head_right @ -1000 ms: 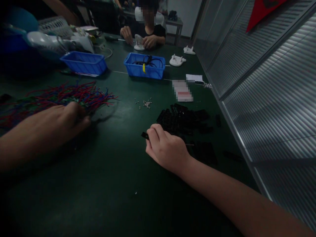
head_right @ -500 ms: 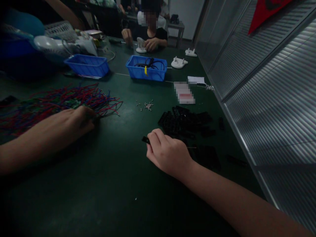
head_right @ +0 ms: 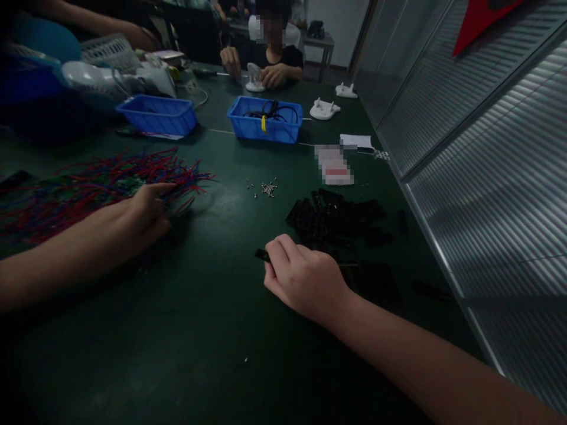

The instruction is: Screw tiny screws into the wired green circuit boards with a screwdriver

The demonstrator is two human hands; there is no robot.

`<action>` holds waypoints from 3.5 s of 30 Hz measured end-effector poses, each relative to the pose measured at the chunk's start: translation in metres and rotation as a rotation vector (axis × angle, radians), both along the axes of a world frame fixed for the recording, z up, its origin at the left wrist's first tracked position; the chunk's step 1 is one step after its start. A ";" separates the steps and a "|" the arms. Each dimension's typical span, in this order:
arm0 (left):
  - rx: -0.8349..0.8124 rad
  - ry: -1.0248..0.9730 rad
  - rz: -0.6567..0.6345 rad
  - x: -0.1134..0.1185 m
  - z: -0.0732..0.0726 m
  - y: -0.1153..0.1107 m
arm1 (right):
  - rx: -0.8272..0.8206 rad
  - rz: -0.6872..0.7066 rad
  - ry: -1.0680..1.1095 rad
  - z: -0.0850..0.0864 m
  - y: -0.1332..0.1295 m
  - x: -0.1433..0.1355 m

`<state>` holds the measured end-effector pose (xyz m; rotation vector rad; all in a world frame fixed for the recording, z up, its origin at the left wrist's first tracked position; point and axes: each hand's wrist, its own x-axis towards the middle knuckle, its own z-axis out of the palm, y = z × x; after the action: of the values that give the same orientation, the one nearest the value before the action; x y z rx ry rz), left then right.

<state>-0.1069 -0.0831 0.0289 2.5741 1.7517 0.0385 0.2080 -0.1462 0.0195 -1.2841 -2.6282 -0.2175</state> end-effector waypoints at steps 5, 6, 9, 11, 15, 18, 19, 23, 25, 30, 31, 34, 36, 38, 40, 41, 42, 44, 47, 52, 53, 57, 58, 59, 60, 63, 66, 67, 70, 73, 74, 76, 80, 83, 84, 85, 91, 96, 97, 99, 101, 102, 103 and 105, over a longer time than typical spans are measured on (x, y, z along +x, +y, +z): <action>-0.016 -0.117 -0.003 -0.002 -0.005 0.005 | 0.018 -0.007 -0.014 -0.001 -0.001 0.000; -0.036 -0.134 0.020 -0.003 -0.005 0.006 | 0.021 -0.008 -0.017 -0.001 -0.001 0.000; -0.043 -0.104 0.083 -0.001 -0.004 0.006 | 0.034 -0.009 -0.027 -0.002 -0.001 -0.002; -0.027 0.002 0.085 0.002 -0.002 0.004 | 0.040 -0.012 -0.029 -0.002 0.000 -0.002; -0.006 0.173 0.093 0.007 0.001 0.002 | 0.034 -0.011 -0.031 -0.001 -0.001 -0.003; -0.002 0.159 0.090 0.008 0.001 0.004 | 0.036 -0.009 -0.032 -0.001 -0.002 -0.002; -0.007 0.144 0.089 0.008 0.001 0.004 | 0.037 -0.008 -0.031 -0.001 -0.003 -0.002; 0.002 0.117 0.082 0.011 0.005 0.003 | 0.069 0.023 -0.017 -0.002 -0.003 -0.003; 0.036 0.100 0.048 0.014 0.008 0.002 | 0.088 0.057 -0.012 -0.003 -0.003 -0.003; -0.014 -0.048 0.034 0.014 0.008 0.004 | 0.020 0.179 0.049 -0.004 0.000 -0.002; -0.036 -0.077 0.045 0.013 0.006 0.006 | 0.007 0.186 0.059 -0.004 0.000 -0.002; -0.051 -0.074 0.043 0.008 0.002 0.012 | -0.017 0.175 0.060 -0.004 0.000 -0.002; -0.043 -0.039 0.005 0.006 -0.001 0.014 | -0.024 0.171 0.051 -0.005 0.000 -0.002; -0.045 -0.015 -0.026 0.004 -0.003 0.016 | -0.019 0.170 0.040 -0.005 0.000 -0.002; -0.053 -0.010 -0.034 0.004 -0.004 0.017 | -0.016 0.169 0.034 -0.005 0.000 -0.002; -0.050 -0.011 -0.034 0.004 -0.004 0.018 | -0.020 0.169 0.034 -0.005 0.000 -0.002; -0.044 -0.011 -0.035 0.005 -0.004 0.018 | -0.025 0.171 0.034 -0.005 0.001 -0.003; -0.025 -0.004 -0.040 0.004 -0.005 0.020 | -0.032 0.174 0.035 -0.004 0.001 -0.003; -0.005 0.009 -0.053 0.002 -0.009 0.023 | -0.035 0.174 0.029 -0.004 0.000 -0.002; -0.018 -0.026 -0.017 -0.002 -0.015 0.025 | -0.038 0.172 0.031 -0.005 0.000 -0.002; -0.010 -0.037 -0.006 -0.002 -0.015 0.025 | -0.037 0.174 0.033 -0.005 0.000 -0.002; 0.024 -0.014 -0.002 -0.001 -0.015 0.028 | -0.039 0.179 0.033 -0.004 0.001 -0.002; 0.024 0.006 -0.003 -0.001 -0.014 0.028 | -0.040 0.177 0.032 -0.004 0.001 -0.003; 0.018 0.020 -0.003 -0.001 -0.014 0.029 | -0.040 0.175 0.031 -0.003 0.001 -0.003; 0.009 0.028 0.002 0.000 -0.013 0.029 | -0.039 0.174 0.029 -0.003 0.001 -0.003; 0.001 0.036 0.020 0.004 -0.011 0.027 | -0.032 0.172 0.029 -0.004 0.000 -0.003; 0.037 0.100 -0.015 0.009 -0.008 0.023 | -0.036 0.167 0.024 -0.004 0.000 -0.003; 0.048 0.136 -0.029 0.011 -0.007 0.023 | -0.040 0.163 0.021 -0.004 0.000 -0.003; 0.094 0.235 -0.013 0.017 -0.003 0.023 | -0.051 0.156 0.015 -0.003 0.000 -0.003; 0.116 0.263 -0.013 0.021 0.001 0.024 | -0.051 0.152 0.017 -0.003 0.000 -0.003; 0.122 0.264 -0.013 0.022 0.003 0.024 | -0.048 0.152 0.018 -0.003 0.000 -0.002; 0.137 0.261 0.022 0.023 0.006 0.024 | -0.037 0.151 0.017 -0.003 0.000 -0.002; 0.135 0.183 0.037 0.024 0.010 0.021 | -0.020 0.152 0.016 -0.004 0.000 -0.003; 0.126 0.074 0.020 0.027 0.011 0.015 | -0.019 0.146 0.018 -0.004 0.000 -0.004; 0.123 0.044 0.025 0.028 0.011 0.012 | -0.014 0.148 0.020 -0.004 -0.001 -0.004; 0.120 0.018 0.023 0.030 0.011 0.009 | -0.010 0.151 0.023 -0.004 -0.001 -0.004; 0.075 -0.240 -0.056 0.043 0.017 -0.016 | -0.019 0.124 0.041 -0.004 -0.001 -0.003; -0.231 -0.601 -0.151 0.057 0.022 -0.033 | 0.128 0.055 0.159 -0.005 -0.002 -0.001; -0.302 -0.651 -0.162 0.060 0.021 -0.035 | 0.177 0.061 0.194 -0.005 -0.003 0.000; -0.426 -0.716 -0.179 0.064 0.018 -0.036 | 0.271 0.086 0.243 -0.004 -0.005 0.001; -0.540 -0.751 -0.203 0.066 0.014 -0.037 | 0.332 0.125 0.240 -0.002 -0.008 0.001; -0.595 -0.766 -0.219 0.066 0.012 -0.036 | 0.346 0.142 0.220 -0.002 -0.008 0.001; -0.642 -0.785 -0.235 0.066 0.011 -0.036 | 0.351 0.155 0.191 -0.002 -0.009 0.001; -0.712 -0.812 -0.261 0.067 0.009 -0.036 | 0.329 0.176 0.131 -0.002 -0.009 0.001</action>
<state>-0.0400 -0.1195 0.0383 1.8367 0.9011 0.3303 0.2095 -0.1547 0.0176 -0.9235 -2.4470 -0.4945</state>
